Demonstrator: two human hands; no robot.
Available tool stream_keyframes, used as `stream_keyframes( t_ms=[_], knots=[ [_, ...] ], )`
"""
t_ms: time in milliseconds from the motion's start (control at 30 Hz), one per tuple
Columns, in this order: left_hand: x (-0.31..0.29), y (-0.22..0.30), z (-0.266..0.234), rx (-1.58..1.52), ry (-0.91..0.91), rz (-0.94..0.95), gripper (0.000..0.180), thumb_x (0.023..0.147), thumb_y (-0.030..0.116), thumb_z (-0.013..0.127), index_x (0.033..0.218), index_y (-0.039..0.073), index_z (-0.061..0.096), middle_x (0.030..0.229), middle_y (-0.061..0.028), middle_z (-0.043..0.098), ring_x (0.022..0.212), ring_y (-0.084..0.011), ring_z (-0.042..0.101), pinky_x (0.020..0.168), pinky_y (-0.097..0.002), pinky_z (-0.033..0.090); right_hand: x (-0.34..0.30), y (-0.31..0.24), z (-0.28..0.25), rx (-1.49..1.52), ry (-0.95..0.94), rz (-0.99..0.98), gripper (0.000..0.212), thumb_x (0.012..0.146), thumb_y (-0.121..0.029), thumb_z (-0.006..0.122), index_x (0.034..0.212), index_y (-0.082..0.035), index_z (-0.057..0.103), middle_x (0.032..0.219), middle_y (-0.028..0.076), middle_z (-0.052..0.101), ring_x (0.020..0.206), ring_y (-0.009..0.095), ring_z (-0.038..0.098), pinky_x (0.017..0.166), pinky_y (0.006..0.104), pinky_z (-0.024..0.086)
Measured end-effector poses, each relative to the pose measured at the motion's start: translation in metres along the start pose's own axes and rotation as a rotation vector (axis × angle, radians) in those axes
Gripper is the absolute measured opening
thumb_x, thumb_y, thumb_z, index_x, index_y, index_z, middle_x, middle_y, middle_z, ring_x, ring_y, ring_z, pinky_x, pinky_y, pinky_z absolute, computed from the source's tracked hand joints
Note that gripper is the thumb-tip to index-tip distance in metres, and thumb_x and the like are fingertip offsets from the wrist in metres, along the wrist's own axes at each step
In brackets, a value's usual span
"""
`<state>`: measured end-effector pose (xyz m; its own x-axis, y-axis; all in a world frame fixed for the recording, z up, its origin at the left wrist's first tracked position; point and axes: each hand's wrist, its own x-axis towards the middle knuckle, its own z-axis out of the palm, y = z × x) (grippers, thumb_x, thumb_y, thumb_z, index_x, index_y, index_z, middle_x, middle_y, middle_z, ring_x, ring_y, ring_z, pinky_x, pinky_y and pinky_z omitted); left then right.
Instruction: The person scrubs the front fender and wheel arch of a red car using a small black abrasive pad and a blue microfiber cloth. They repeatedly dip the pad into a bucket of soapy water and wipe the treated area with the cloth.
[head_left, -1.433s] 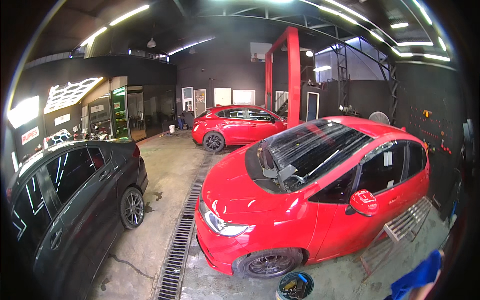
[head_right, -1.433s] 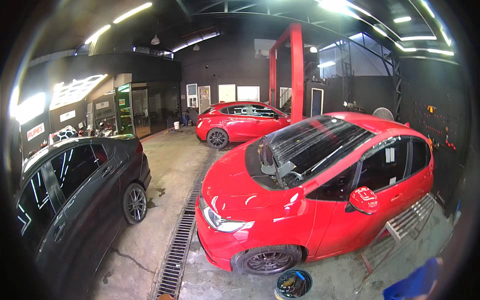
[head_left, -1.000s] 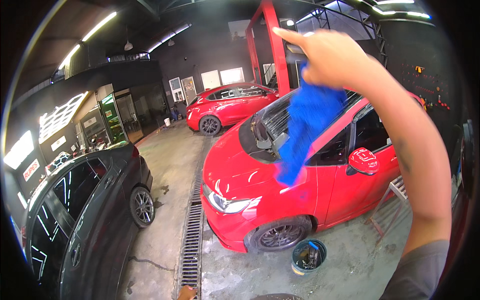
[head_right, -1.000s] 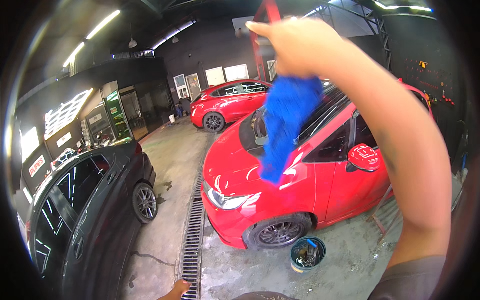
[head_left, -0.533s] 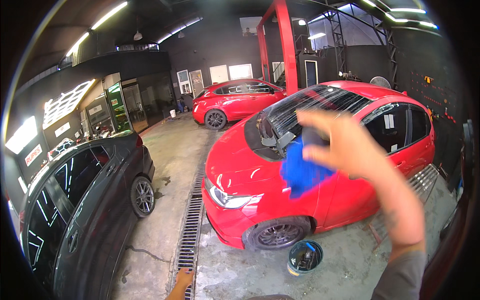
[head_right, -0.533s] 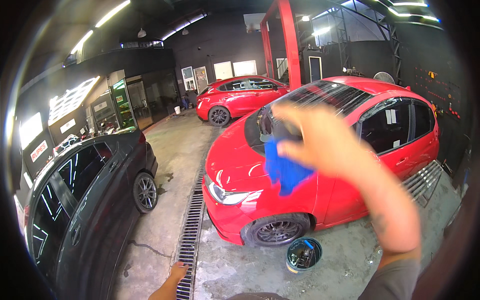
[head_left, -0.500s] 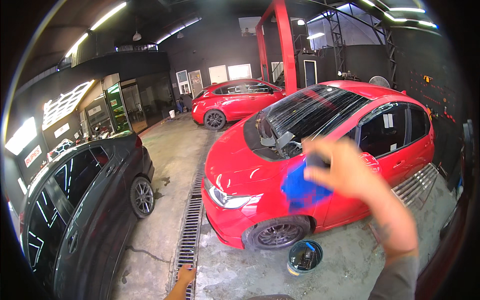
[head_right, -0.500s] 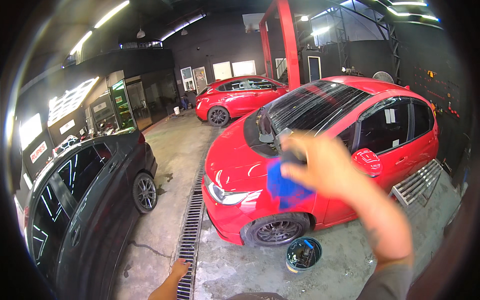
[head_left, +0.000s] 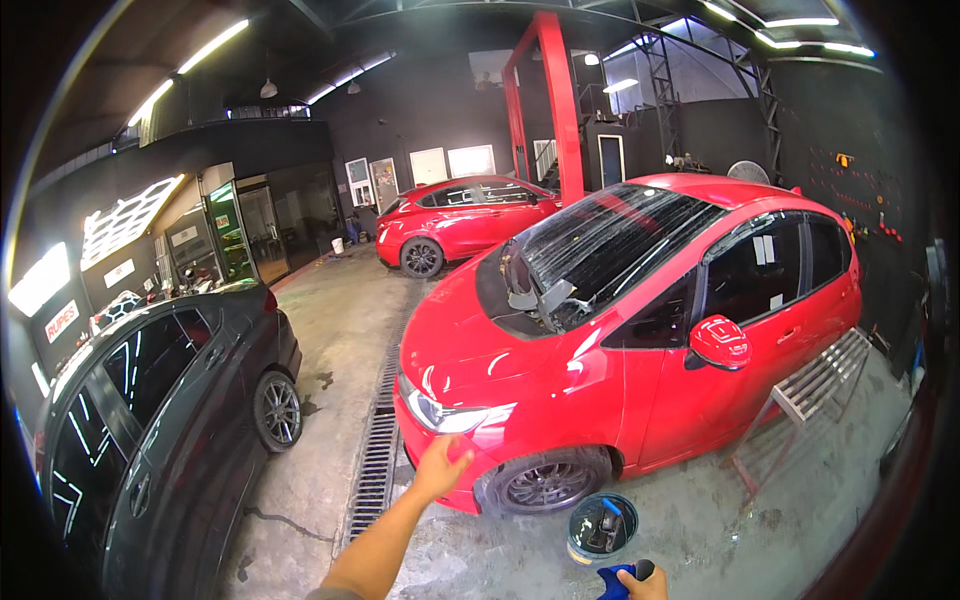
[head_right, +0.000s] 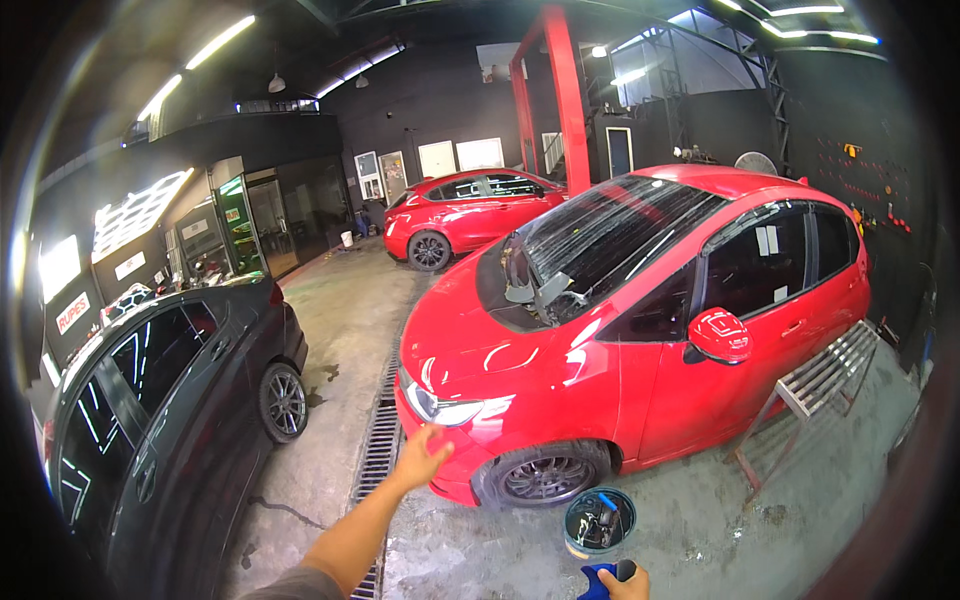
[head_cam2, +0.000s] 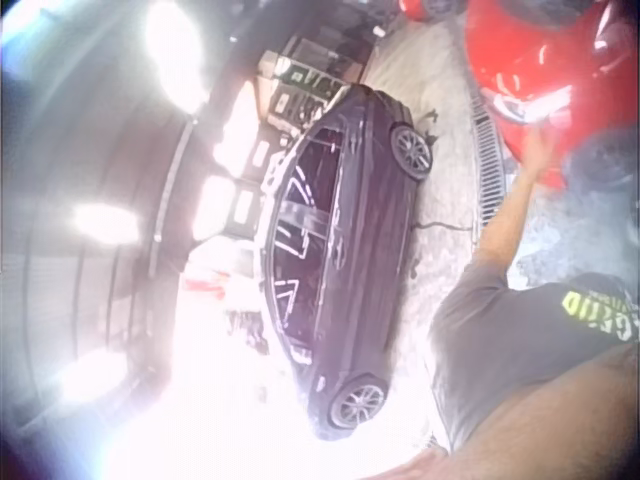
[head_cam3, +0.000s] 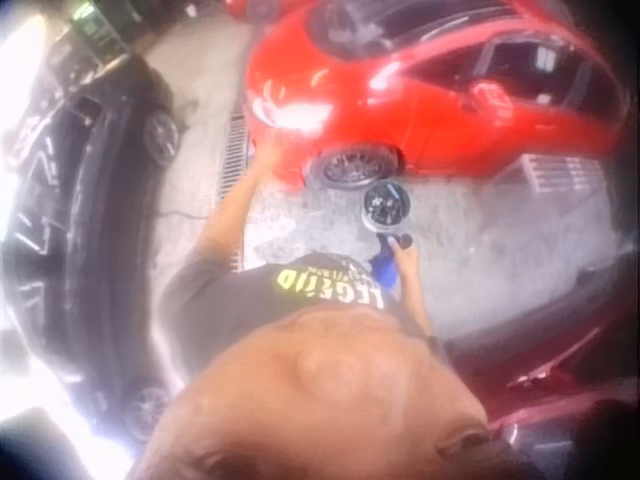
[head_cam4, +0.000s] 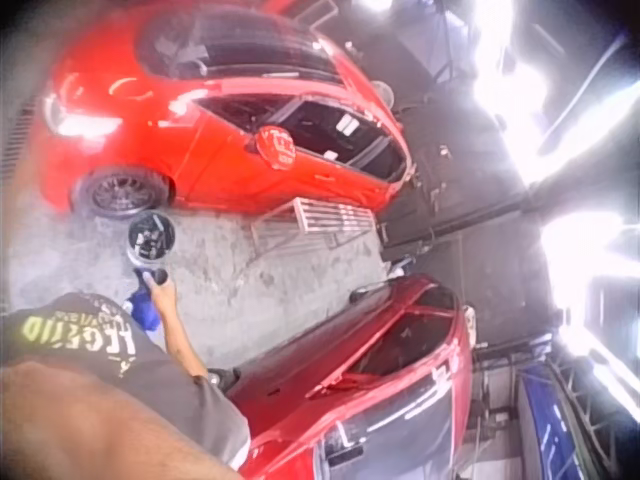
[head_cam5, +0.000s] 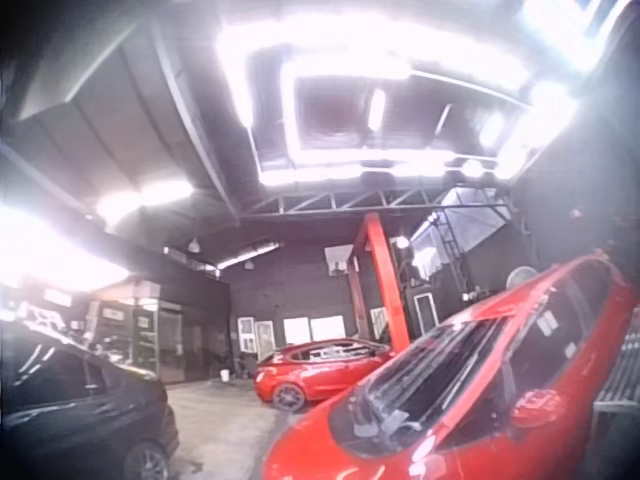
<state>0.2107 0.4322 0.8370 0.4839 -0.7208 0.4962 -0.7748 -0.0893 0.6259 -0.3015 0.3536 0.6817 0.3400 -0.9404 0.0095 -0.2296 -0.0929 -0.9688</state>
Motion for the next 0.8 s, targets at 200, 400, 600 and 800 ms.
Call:
stream_keyframes(
  t_ms=[200,400,600,800],
  knots=[
    [0.040,0.089,0.007,-0.042,-0.181,0.155,0.042,0.098,0.029,0.080,0.132,0.007,0.072,0.127,-0.0179,0.074,0.119,-0.0335,0.071,0.103,-0.0443,0.055,-0.030,0.008,-0.014,0.211,0.144,0.188,0.023,0.097,-0.028,0.082,0.101,-0.006,0.075,0.080,0.002,0.069,0.069,0.011,0.060,0.061,0.0320,0.047],
    [-0.036,0.126,0.066,-0.247,-0.930,0.274,0.059,0.094,0.028,0.086,0.147,0.011,0.066,0.142,-0.0162,0.068,0.133,-0.0299,0.065,0.114,-0.0441,0.051,-0.023,-0.075,0.017,0.550,-0.066,0.180,0.018,0.098,-0.021,0.079,0.108,-0.008,0.073,0.091,0.005,0.072,0.077,0.017,0.067,0.067,0.0339,0.053],
    [-0.072,0.173,0.087,-0.494,-0.990,0.198,0.065,0.093,0.019,0.087,0.151,0.009,0.062,0.145,-0.0136,0.066,0.128,-0.0236,0.067,0.112,-0.0406,0.052,0.010,-0.144,0.034,0.873,-0.165,0.061,0.045,0.090,0.005,0.080,0.125,-0.003,0.054,0.102,0.011,0.072,0.079,0.022,0.074,0.074,0.0350,0.061],
    [-0.063,0.147,0.090,-0.583,-0.845,0.038,0.034,0.090,0.003,0.083,0.123,0.002,0.073,0.115,-0.0043,0.077,0.107,-0.0134,0.071,0.100,-0.0318,0.055,0.022,-0.165,0.040,0.596,-0.266,-0.055,0.053,0.084,-0.001,0.088,0.128,-0.003,0.059,0.113,0.010,0.071,0.096,0.022,0.075,0.084,0.0335,0.059]
  ],
)
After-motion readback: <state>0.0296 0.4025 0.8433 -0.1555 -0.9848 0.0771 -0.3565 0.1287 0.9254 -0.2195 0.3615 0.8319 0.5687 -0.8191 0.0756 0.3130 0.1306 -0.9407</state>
